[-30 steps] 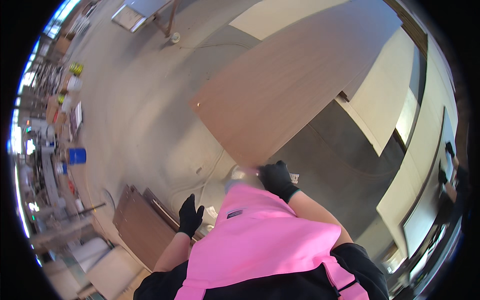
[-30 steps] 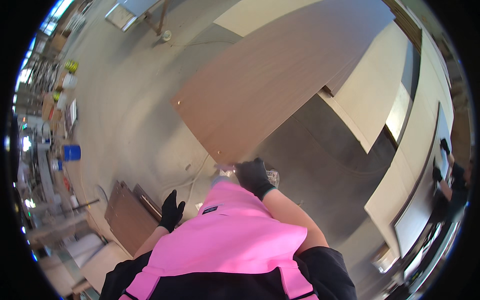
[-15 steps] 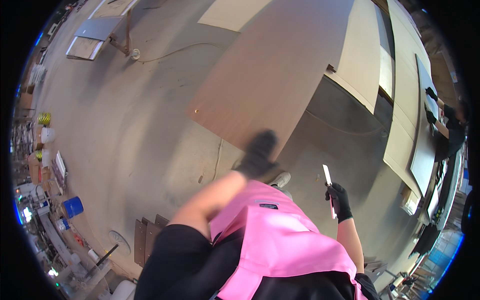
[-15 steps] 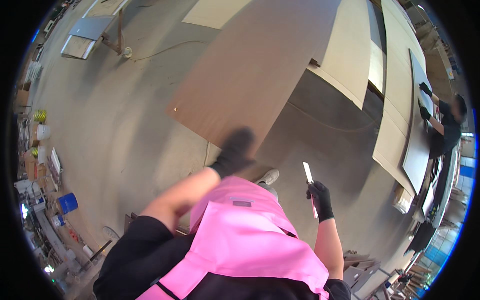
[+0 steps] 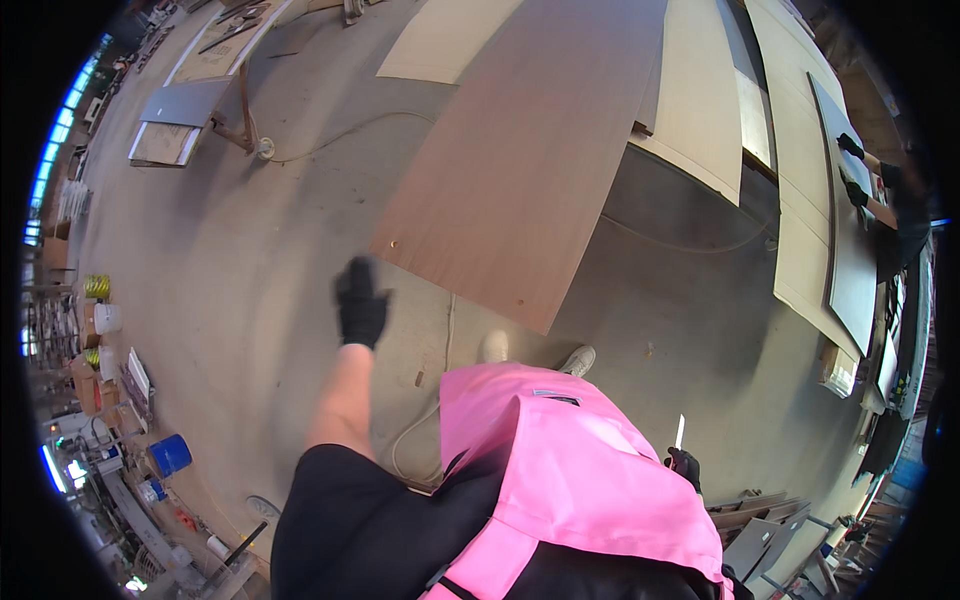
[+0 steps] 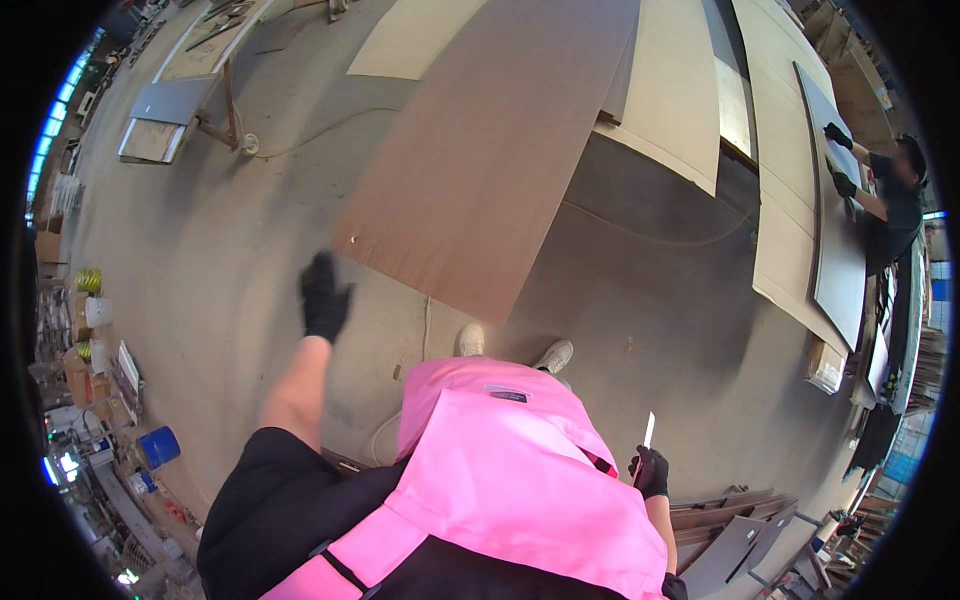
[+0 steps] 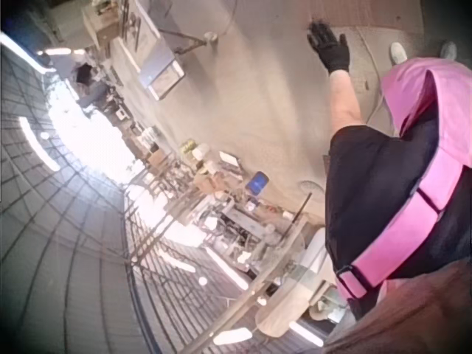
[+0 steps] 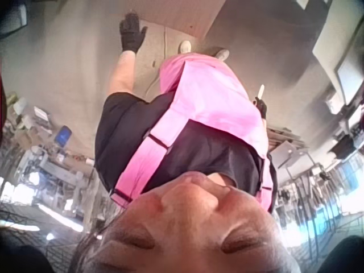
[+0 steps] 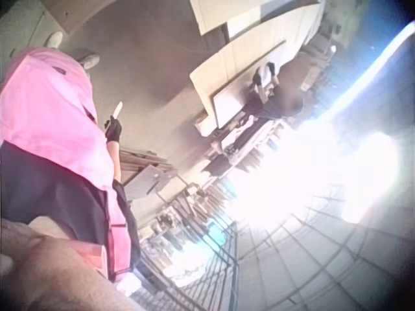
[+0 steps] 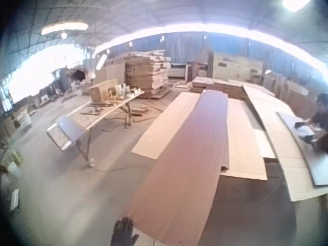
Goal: The person applies adhesive to the edge of a large wooden board using a spray gun, then presses a thin strip of edge banding onto the adhesive. They use a utility knife to trim the excess banding flush with the board's edges and wipe the surface with a cloth.
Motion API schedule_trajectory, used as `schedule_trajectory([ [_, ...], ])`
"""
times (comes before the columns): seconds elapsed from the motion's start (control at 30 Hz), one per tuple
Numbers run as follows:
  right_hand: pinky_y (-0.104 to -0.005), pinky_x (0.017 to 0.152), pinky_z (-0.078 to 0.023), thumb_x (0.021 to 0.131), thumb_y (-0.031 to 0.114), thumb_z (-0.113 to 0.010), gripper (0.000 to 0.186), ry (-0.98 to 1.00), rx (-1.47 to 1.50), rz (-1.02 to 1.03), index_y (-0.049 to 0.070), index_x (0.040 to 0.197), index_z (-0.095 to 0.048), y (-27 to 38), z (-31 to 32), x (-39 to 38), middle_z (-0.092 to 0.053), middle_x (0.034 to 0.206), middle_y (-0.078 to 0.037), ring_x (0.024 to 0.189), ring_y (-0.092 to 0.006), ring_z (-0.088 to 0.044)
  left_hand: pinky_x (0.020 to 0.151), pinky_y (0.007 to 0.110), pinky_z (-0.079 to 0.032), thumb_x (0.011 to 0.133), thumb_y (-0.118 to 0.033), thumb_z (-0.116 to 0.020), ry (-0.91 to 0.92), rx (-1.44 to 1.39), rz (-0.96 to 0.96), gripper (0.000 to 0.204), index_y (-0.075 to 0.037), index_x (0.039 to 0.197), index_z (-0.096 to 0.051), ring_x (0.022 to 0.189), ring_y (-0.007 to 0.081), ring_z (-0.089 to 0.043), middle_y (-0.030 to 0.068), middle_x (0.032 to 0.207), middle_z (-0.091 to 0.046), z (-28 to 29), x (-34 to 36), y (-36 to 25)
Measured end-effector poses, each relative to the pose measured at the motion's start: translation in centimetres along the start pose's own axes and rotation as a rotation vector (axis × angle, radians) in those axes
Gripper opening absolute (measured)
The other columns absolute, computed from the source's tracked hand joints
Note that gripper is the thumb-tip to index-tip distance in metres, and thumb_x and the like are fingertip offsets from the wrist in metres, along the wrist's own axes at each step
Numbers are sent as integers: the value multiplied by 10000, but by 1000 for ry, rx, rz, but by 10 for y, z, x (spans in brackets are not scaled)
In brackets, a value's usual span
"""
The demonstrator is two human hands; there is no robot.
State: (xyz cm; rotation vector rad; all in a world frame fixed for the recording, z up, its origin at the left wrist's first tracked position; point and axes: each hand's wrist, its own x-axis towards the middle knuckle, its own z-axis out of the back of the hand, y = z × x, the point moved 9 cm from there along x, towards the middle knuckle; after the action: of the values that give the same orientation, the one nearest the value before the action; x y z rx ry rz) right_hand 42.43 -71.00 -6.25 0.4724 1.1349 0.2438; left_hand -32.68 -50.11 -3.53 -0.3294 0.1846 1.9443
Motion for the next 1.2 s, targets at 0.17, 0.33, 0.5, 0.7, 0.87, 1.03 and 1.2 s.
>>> schedule_trajectory([
  [0.17, -301, 489, -439, 845, 186, -629, 160, 104, 49, 26, 45, 897, -575, 41, -45, 28, -525, 638, -55, 508, -172, -509, 985, 451, -396, 910, -420, -502, -174, 15, 539, 609, -6, 1348, -411, 1224, 325, -457, 209, 1295, -504, -1, -43, 142],
  [0.33, -303, 550, -471, 773, 18, -621, 202, 438, 62, 143, 33, 964, -560, 126, -139, 26, -554, 723, -50, 593, -177, -558, 1028, 444, -368, 924, -370, -501, -359, -332, 278, 603, 27, 1360, -379, 1249, 366, -434, 240, 1350, -452, -21, -12, 72],
  [0.5, -319, 615, -490, 736, 1, -627, 169, 526, -41, 299, 24, 899, -588, 187, -214, 9, -599, 758, -71, 656, -186, -593, 1094, 390, -293, 915, -346, -517, -316, -1048, 301, 678, 20, 1430, -272, 1341, 354, -340, 239, 1443, -349, -23, 47, 28],
  [0.7, -320, 651, -489, 825, 158, -656, 195, 580, 50, 225, -3, 930, -622, 200, -271, -15, -629, 805, -95, 716, -200, -605, 886, 352, -428, 878, -320, -550, -155, -1137, 164, 477, 11, 1221, -534, 1051, 266, -549, 184, 1141, -589, -31, 111, 7],
  [0.87, -307, 659, -481, 846, 236, -662, 214, 695, 70, 294, 51, 943, -616, 210, -301, -22, -582, 784, -32, 687, -155, -567, 610, 336, -488, 854, -423, -581, -66, -1180, 253, 430, -17, 988, -632, 753, 211, -623, 116, 860, -653, -33, 103, -2],
  [1.03, -321, 703, -492, 852, 260, -677, 228, 774, -18, 191, 85, 994, -642, 208, -330, -11, -616, 839, -28, 754, -151, -584, 524, 362, -460, 836, -561, -584, 94, -1117, 353, 565, 0, 763, -587, 568, 242, -579, 120, 652, -591, -27, 79, -23],
  [1.2, -336, 644, -521, 899, 210, -597, 142, 880, 243, 204, 70, 902, -617, 218, -347, -8, -613, 777, -36, 686, -185, -612, 525, 344, -410, 846, -590, -566, 130, -980, 313, 589, -11, 755, -629, 556, 197, -538, 106, 657, -592, -28, 59, -51],
])
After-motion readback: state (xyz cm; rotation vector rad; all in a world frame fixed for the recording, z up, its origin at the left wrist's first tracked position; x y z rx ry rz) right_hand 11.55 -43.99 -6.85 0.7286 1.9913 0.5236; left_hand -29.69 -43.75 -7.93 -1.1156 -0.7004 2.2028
